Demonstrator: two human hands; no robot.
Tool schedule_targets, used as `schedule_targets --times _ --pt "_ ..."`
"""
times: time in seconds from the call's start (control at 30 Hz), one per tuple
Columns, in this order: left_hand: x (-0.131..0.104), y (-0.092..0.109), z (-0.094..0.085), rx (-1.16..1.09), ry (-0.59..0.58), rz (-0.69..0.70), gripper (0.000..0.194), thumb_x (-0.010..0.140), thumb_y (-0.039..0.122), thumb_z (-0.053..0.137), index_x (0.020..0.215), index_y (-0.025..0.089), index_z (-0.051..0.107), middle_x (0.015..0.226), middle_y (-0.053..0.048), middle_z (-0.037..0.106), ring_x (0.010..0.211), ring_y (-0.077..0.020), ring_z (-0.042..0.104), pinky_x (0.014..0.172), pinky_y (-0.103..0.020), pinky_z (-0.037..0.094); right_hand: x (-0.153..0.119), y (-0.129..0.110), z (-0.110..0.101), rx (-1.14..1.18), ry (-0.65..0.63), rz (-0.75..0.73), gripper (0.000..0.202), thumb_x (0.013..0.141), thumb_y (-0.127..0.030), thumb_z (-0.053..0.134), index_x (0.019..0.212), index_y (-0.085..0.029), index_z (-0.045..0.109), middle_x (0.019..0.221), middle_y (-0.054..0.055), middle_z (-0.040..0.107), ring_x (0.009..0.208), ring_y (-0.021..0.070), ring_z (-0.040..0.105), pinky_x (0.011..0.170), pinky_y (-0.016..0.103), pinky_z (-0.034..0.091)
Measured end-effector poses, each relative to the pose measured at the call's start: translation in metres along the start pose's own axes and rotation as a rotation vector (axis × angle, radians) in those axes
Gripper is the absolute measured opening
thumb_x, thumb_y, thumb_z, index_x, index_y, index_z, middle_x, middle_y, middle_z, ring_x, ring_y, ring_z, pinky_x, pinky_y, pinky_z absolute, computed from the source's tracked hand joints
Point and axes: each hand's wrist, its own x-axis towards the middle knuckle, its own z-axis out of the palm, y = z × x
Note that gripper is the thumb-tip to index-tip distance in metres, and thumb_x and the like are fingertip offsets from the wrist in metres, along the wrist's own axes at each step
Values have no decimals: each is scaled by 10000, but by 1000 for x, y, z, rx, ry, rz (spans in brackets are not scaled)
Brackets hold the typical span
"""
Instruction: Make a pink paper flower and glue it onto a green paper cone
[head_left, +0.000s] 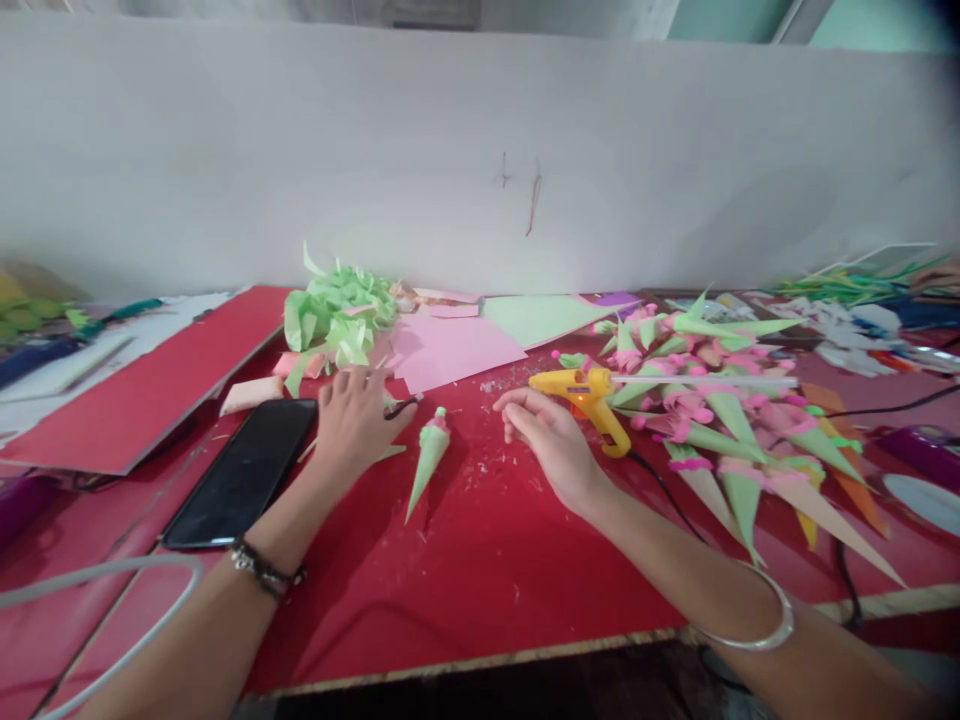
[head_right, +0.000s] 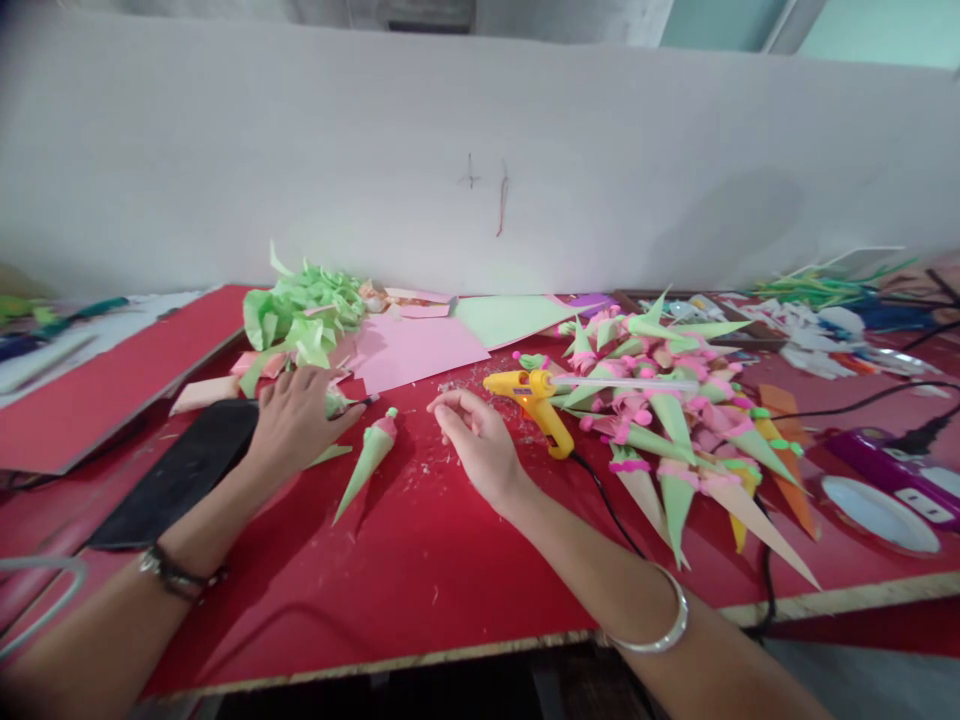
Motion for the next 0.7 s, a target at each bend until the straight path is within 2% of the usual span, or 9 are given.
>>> schedule_targets --times 0.07,0.17,0.23,0.33,0.47,0.57,0.7 --pt "3 -13 5 77 -59 -57 526 725 513 480 1064 113 516 1046 -174 549 1017 -354 466 819 -461 340 -1 -1 0 -35 -2 -3 94 750 -253 484 756 -181 545 631 -38 473 569 81 439 549 225 362" --pt "3 -21 11 91 -164 -74 516 715 554 468 996 128 546 936 -157 601 943 -338 526 823 -459 342 0 -2 1 -76 -20 -9 87 743 -234 480 732 -180 547 612 -38 474 571 85 437 538 223 359" --pt "4 -21 12 43 -164 -85 520 719 547 469 1024 130 525 961 -157 595 952 -328 528 836 -459 343 0 -2 0 -91 -31 -18 90 744 -231 476 722 -180 546 599 -38 471 567 87 435 531 223 357" --pt "7 -16 10 -151 -90 -60 530 729 500 495 1109 133 460 1069 -158 539 1016 -294 496 854 -414 367 -1 -1 0 -121 -38 -38 89 749 -220 468 717 -182 542 596 -38 472 568 89 444 545 226 371" --pt "5 -2 -3 -392 5 152 444 730 415 545 1072 144 465 1043 -104 522 981 -232 509 821 -328 412 -5 -1 1 -189 -85 -158 86 767 -195 462 750 -188 547 734 1 536 697 113 513 633 248 420" --pt "-4 13 -13 -475 18 316 388 742 374 555 1058 167 466 976 -66 542 922 -204 533 773 -303 433 -10 -4 4 -251 -152 -265 132 789 -198 460 861 -213 569 833 22 551 792 134 532 691 270 443" --pt "-16 29 -18 -533 16 466 468 779 403 509 1172 186 376 904 -47 592 813 -168 581 680 -253 456 -13 -8 5 -308 -227 -341 178 801 -204 469 935 -238 582 828 21 552 780 137 538 685 277 453"
